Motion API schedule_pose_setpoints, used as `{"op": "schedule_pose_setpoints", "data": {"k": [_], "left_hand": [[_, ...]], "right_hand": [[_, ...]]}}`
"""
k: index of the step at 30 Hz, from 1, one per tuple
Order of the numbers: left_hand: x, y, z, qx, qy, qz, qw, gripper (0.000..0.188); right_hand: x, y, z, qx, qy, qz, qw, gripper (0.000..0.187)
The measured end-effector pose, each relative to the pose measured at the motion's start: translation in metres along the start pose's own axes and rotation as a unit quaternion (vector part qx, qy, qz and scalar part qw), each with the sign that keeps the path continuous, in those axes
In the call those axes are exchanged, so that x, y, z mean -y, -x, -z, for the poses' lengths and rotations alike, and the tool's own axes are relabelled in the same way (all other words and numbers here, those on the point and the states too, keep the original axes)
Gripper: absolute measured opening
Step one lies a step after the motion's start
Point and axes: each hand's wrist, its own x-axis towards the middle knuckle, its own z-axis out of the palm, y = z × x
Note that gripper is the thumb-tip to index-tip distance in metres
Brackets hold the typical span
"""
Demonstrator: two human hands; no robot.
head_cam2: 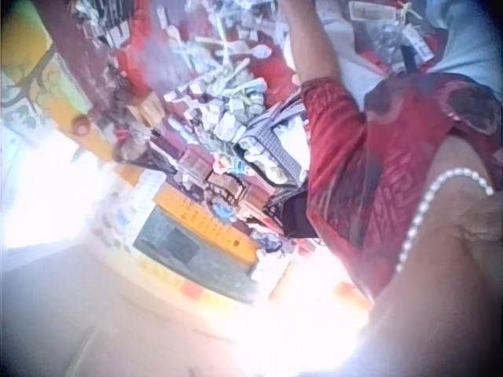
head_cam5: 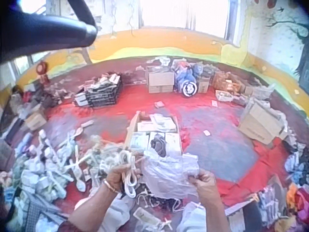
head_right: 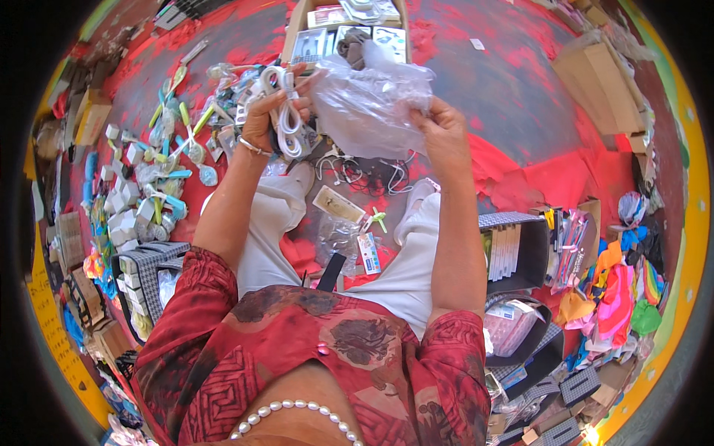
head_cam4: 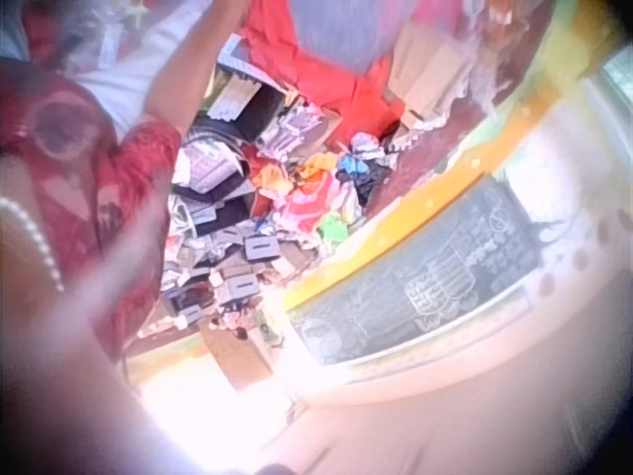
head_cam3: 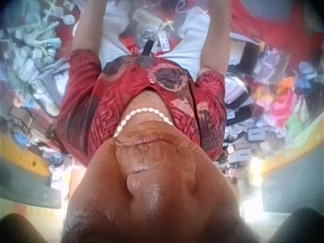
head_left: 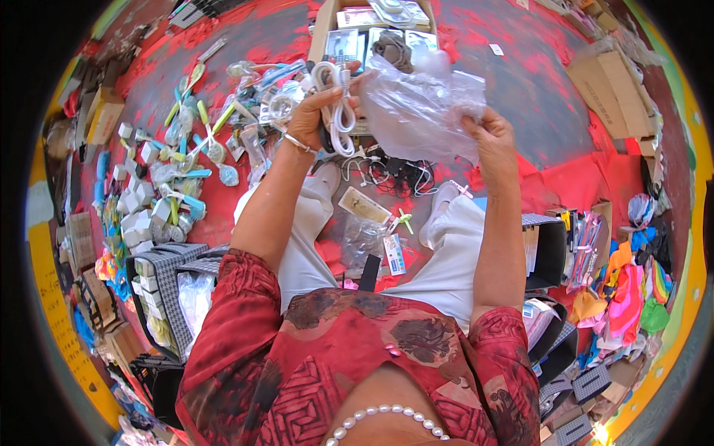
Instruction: The person sits on the floor and wipes a packaged power strip with a cloth. They then pick up several cables, inspect them, and place them into a plastic bag.
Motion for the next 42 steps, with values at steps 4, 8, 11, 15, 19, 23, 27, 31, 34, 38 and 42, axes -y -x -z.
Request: {"op": "schedule_pose_setpoints", "data": {"k": [4, 8, 11, 15, 19, 23, 27, 31, 34, 38, 42], "left_hand": [[0.000, -0.002, 0.005, -0.037, 0.011, 0.004, 0.999, 0.047], [-0.002, -0.003, 0.014, -0.093, -0.007, -0.001, 0.996, 0.043], [-0.011, -0.002, 0.021, -0.096, -0.026, -0.015, 0.995, 0.035], [-0.020, -0.004, 0.021, 0.014, -0.013, -0.064, 0.998, 0.039], [-0.021, 0.000, 0.012, -0.007, -0.093, -0.086, 0.992, 0.043], [-0.022, 0.004, 0.002, -0.001, -0.084, -0.097, 0.992, 0.045], [-0.021, 0.008, -0.002, -0.032, -0.056, -0.069, 0.995, 0.042], [-0.024, 0.010, 0.003, -0.084, -0.110, -0.091, 0.986, 0.041], [-0.030, 0.008, 0.008, -0.087, -0.056, -0.133, 0.986, 0.041], [-0.039, 0.011, 0.012, -0.077, -0.074, -0.178, 0.978, 0.040], [-0.040, 0.013, 0.010, -0.031, -0.120, -0.171, 0.977, 0.039]], "right_hand": [[-0.002, -0.001, -0.014, 0.004, -0.016, 0.060, 0.998, 0.016], [-0.010, -0.001, -0.020, 0.062, 0.059, 0.070, 0.994, 0.016], [-0.016, -0.005, -0.014, 0.075, 0.171, -0.024, 0.982, 0.016], [-0.019, -0.010, -0.001, 0.076, 0.290, -0.073, 0.951, 0.028], [-0.018, -0.005, 0.004, 0.210, 0.362, -0.058, 0.907, 0.039], [-0.010, -0.002, 0.003, 0.281, 0.510, -0.088, 0.808, 0.042], [-0.007, -0.002, -0.001, 0.288, 0.506, -0.027, 0.813, 0.030], [-0.013, -0.001, -0.004, 0.159, 0.436, 0.006, 0.886, 0.022], [-0.015, -0.001, 0.003, 0.047, 0.264, -0.073, 0.961, 0.024], [-0.005, -0.004, 0.025, -0.033, 0.164, -0.177, 0.970, 0.024], [0.002, -0.005, 0.037, -0.055, 0.135, -0.184, 0.972, 0.023]]}}
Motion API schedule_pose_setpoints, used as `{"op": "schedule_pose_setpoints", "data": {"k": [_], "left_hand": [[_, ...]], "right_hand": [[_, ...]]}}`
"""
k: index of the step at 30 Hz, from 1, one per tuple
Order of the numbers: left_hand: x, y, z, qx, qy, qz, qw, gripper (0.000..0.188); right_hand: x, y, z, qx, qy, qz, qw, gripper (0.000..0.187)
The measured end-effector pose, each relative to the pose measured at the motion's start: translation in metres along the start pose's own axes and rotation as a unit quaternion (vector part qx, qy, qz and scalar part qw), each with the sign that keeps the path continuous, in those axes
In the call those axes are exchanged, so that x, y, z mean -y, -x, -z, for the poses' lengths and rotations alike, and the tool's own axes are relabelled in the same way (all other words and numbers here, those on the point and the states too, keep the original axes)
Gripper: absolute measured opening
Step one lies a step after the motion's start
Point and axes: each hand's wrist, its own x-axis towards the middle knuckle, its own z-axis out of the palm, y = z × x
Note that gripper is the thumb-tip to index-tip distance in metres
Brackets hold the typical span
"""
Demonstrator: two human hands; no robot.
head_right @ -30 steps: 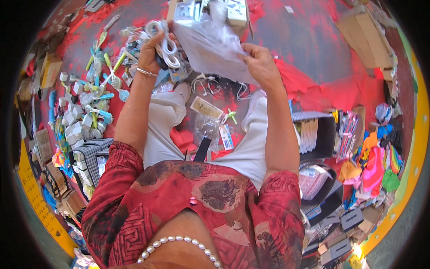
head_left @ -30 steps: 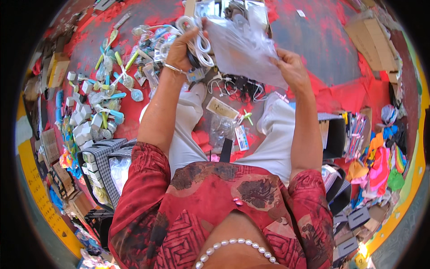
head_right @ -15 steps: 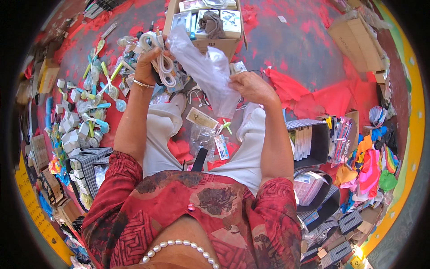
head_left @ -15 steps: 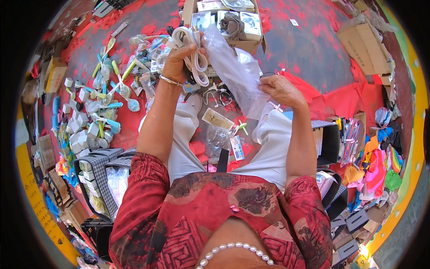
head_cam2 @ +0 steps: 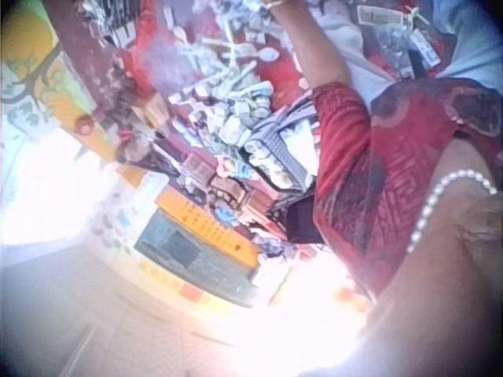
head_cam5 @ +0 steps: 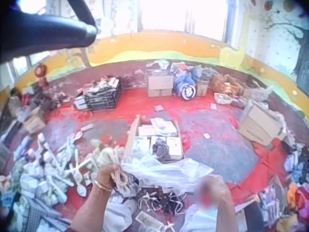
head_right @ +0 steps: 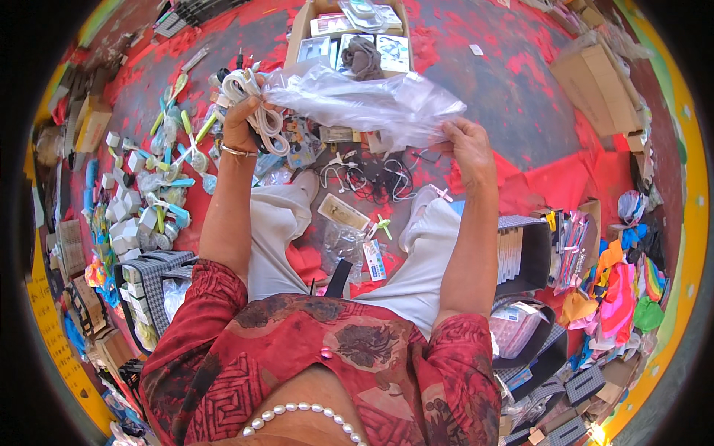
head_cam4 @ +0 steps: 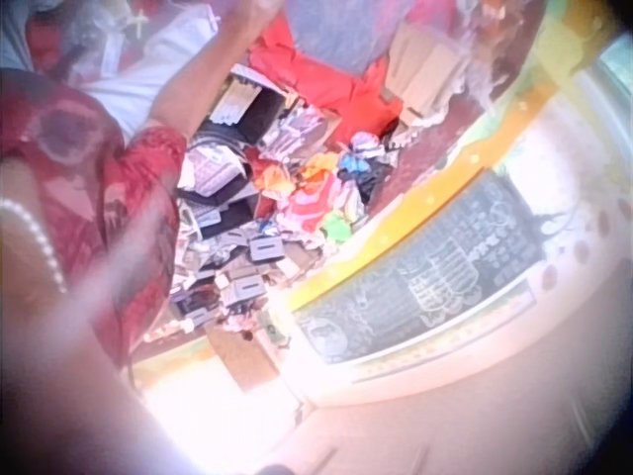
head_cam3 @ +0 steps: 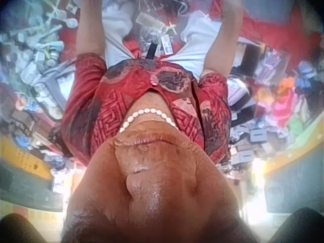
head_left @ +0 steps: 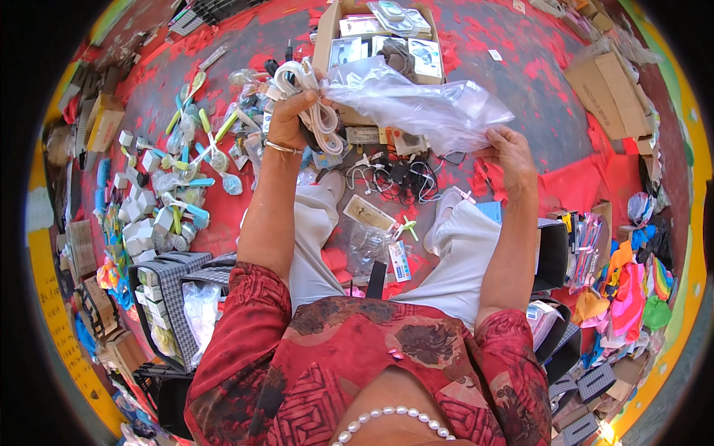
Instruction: The person sits on the floor and wipes a packaged power strip with a cloth. They then pick up several cables, inspect them, and place them into a plastic bag.
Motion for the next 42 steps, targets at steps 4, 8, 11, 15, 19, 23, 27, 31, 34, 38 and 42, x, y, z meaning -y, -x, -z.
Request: {"op": "schedule_pose_setpoints", "data": {"k": [4, 8, 11, 15, 19, 23, 27, 31, 34, 38, 42], "left_hand": [[-0.001, 0.001, -0.002, -0.005, -0.007, -0.010, 1.000, 0.035], [-0.005, 0.002, 0.001, 0.021, 0.013, -0.033, 0.999, 0.037], [-0.006, 0.003, 0.005, 0.046, 0.015, -0.024, 0.999, 0.038], [-0.002, 0.002, 0.002, 0.120, -0.027, 0.026, 0.992, 0.037], [0.014, 0.004, -0.011, 0.192, -0.048, 0.068, 0.978, 0.036], [0.015, 0.005, -0.016, 0.250, -0.036, 0.103, 0.962, 0.035], [-0.003, 0.005, -0.011, 0.207, -0.134, 0.100, 0.964, 0.033], [-0.008, 0.009, -0.016, 0.080, -0.308, 0.158, 0.935, 0.034], [-0.008, 0.005, -0.023, 0.054, -0.321, 0.157, 0.933, 0.037], [-0.016, 0.000, -0.025, 0.103, -0.210, 0.122, 0.965, 0.037], [-0.008, 0.007, -0.031, 0.140, -0.149, 0.141, 0.969, 0.057]], "right_hand": [[-0.005, 0.003, -0.001, 0.066, -0.001, 0.047, 0.997, 0.023], [0.000, 0.005, 0.017, 0.061, -0.027, 0.097, 0.993, 0.031], [0.012, 0.002, 0.036, 0.005, -0.148, 0.056, 0.987, 0.037], [0.021, -0.001, 0.010, -0.091, -0.024, 0.110, 0.989, 0.041], [0.015, 0.003, -0.065, 0.124, 0.079, 0.339, 0.929, 0.038], [0.019, 0.001, -0.093, 0.285, 0.059, 0.229, 0.929, 0.031], [0.029, -0.003, -0.073, 0.254, -0.076, 0.189, 0.946, 0.019], [0.028, 0.000, -0.065, 0.253, -0.087, 0.164, 0.950, 0.012], [0.024, -0.001, -0.066, 0.191, -0.079, 0.181, 0.962, 0.006], [0.021, -0.005, -0.065, 0.103, -0.105, 0.272, 0.951, 0.011], [0.015, -0.001, -0.076, -0.011, -0.031, 0.277, 0.960, 0.009]]}}
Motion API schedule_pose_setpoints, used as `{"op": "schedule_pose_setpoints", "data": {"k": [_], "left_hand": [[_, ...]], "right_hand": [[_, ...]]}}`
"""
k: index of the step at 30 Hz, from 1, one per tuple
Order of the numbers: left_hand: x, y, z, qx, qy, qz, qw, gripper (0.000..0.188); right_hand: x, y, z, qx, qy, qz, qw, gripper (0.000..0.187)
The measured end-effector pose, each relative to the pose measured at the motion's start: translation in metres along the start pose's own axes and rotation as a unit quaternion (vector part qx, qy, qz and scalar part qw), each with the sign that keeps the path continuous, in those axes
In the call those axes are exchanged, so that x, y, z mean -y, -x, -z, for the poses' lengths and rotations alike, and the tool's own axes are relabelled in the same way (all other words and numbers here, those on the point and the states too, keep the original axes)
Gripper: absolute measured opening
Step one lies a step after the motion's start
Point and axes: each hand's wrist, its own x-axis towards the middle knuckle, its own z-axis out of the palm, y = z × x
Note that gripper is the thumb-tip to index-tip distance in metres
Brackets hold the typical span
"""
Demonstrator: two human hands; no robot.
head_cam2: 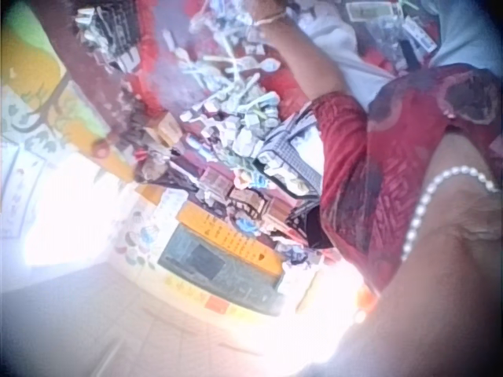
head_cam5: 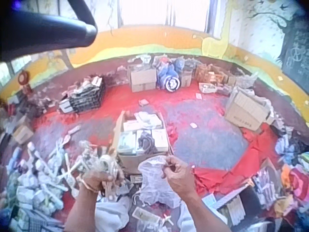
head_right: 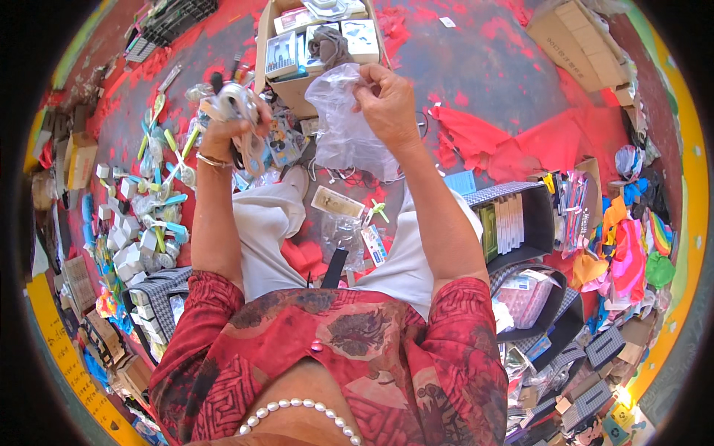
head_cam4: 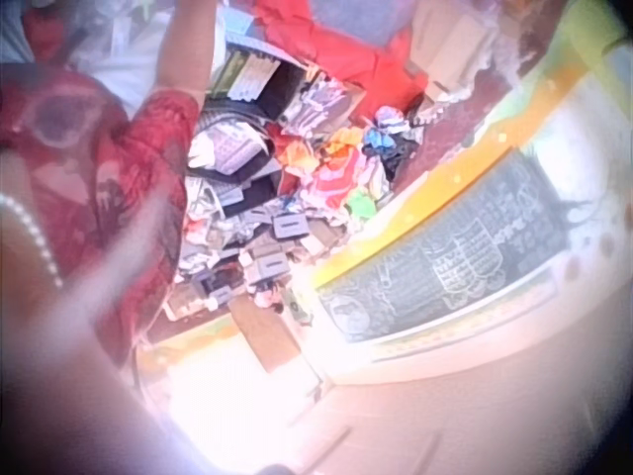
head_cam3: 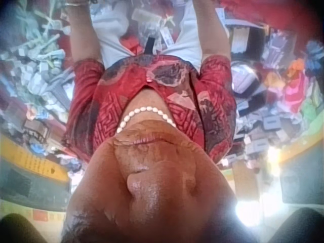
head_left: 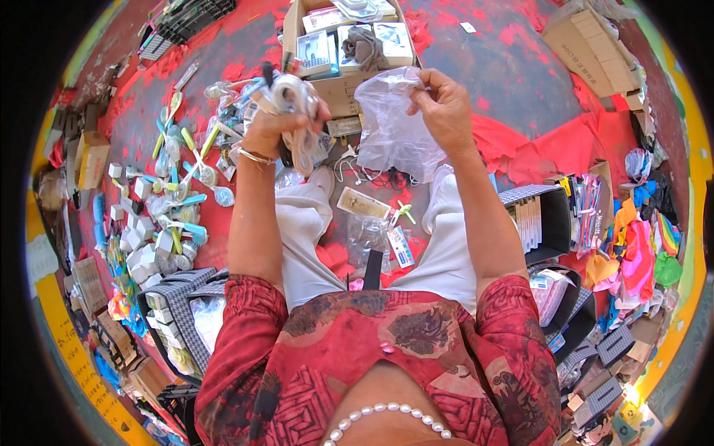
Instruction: The person sits on the floor and wipes a packaged power strip with a cloth. They then pick up several cables, inspect them, and place them into a plastic bag.
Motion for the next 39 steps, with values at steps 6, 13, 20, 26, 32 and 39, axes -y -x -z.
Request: {"op": "schedule_pose_setpoints", "data": {"k": [6, 13, 20, 26, 32, 39], "left_hand": [[0.027, -0.013, -0.030, 0.108, 0.025, 0.091, 0.990, 0.095], [0.023, -0.006, -0.029, 0.019, -0.104, 0.123, 0.987, 0.051], [0.010, -0.003, -0.012, -0.120, -0.394, 0.052, 0.910, 0.050], [-0.002, 0.012, 0.017, -0.110, -0.412, 0.177, 0.887, 0.054], [0.010, 0.030, 0.046, 0.035, -0.277, 0.104, 0.955, 0.064], [0.005, 0.038, 0.038, 0.029, -0.265, 0.132, 0.955, 0.058]], "right_hand": [[-0.002, 0.017, -0.027, -0.064, 0.219, 0.209, 0.951, 0.012], [0.002, 0.031, -0.041, -0.007, 0.271, 0.250, 0.929, 0.018], [-0.015, 0.034, -0.026, 0.113, 0.228, -0.027, 0.967, 0.030], [-0.016, 0.031, 0.007, 0.315, 0.109, -0.307, 0.892, 0.050], [-0.014, 0.007, 0.037, 0.134, 0.246, -0.193, 0.940, 0.031], [-0.017, 0.002, 0.075, -0.156, -0.004, -0.215, 0.964, 0.058]]}}
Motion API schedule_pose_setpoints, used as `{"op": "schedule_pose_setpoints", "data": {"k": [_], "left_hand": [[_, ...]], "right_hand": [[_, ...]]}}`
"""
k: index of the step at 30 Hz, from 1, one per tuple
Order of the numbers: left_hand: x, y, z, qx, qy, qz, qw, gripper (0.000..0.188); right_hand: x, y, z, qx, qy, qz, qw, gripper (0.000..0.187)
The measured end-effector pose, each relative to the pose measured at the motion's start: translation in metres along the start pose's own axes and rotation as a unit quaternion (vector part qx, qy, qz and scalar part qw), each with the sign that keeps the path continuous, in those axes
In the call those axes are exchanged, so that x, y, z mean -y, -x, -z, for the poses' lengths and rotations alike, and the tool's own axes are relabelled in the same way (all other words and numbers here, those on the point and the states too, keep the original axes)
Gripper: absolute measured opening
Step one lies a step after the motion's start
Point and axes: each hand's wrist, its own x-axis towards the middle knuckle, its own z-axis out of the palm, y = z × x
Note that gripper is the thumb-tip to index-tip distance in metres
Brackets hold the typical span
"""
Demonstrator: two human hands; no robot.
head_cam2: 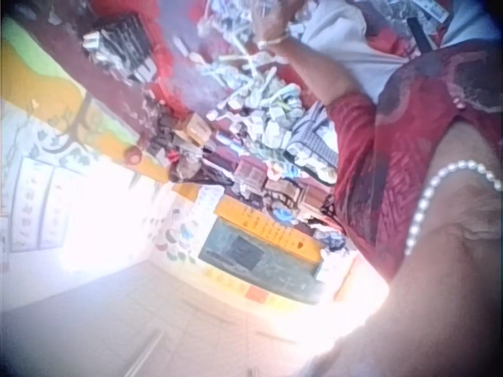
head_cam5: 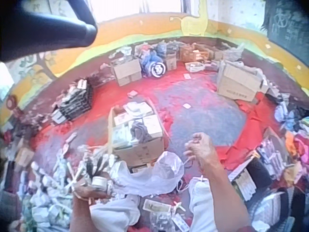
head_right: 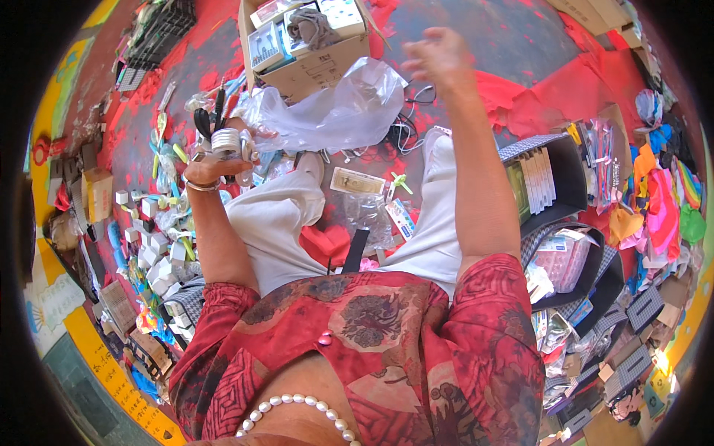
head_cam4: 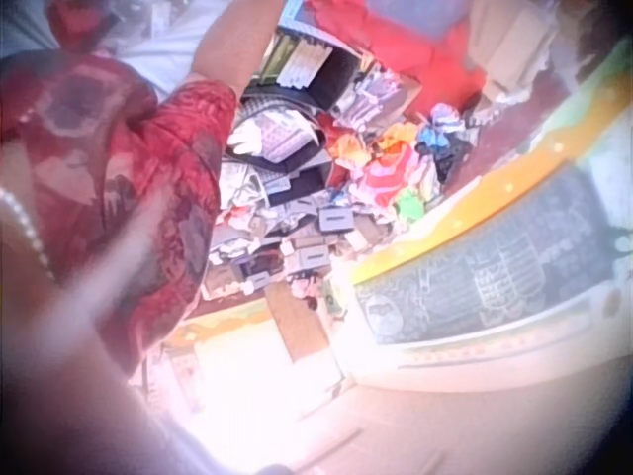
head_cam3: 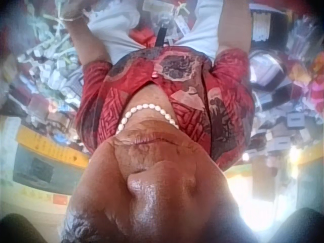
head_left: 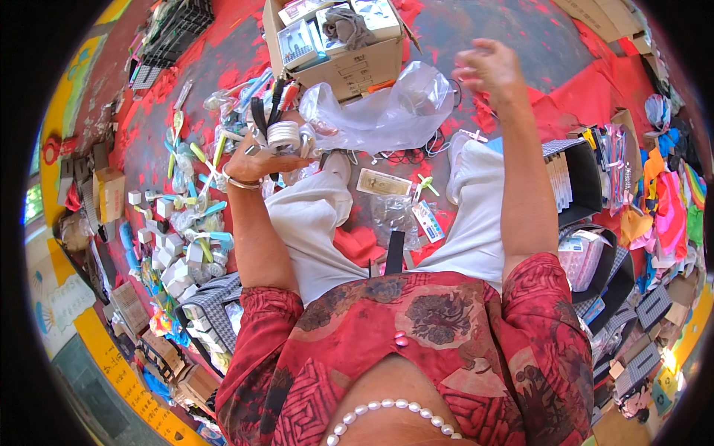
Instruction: The person sits on the floor and wipes a packaged power strip with a cloth. They then pick up several cables, inspect them, and place them into a plastic bag.
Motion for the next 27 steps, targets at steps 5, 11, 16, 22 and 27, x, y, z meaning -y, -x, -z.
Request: {"op": "schedule_pose_setpoints", "data": {"k": [5, 11, 16, 22, 27], "left_hand": [[-0.020, -0.005, -0.022, 0.059, 0.024, 0.021, 0.998, 0.061], [-0.031, -0.012, -0.034, 0.064, -0.051, -0.010, 0.997, 0.063], [-0.029, -0.009, -0.028, 0.041, -0.030, -0.013, 0.999, 0.054], [-0.025, -0.024, -0.026, 0.044, -0.137, -0.103, 0.984, 0.063], [-0.031, -0.029, -0.027, -0.109, -0.060, 0.056, 0.991, 0.058]], "right_hand": [[0.008, 0.012, -0.013, 0.020, 0.280, 0.365, 0.888, 0.057], [-0.009, 0.031, -0.070, 0.339, 0.372, 0.306, 0.808, 0.023], [-0.004, 0.024, -0.058, 0.210, 0.316, 0.309, 0.872, 0.018], [-0.004, 0.033, -0.056, 0.068, 0.364, 0.315, 0.874, 0.016], [0.001, 0.027, -0.044, 0.000, 0.428, 0.276, 0.860, 0.018]]}}
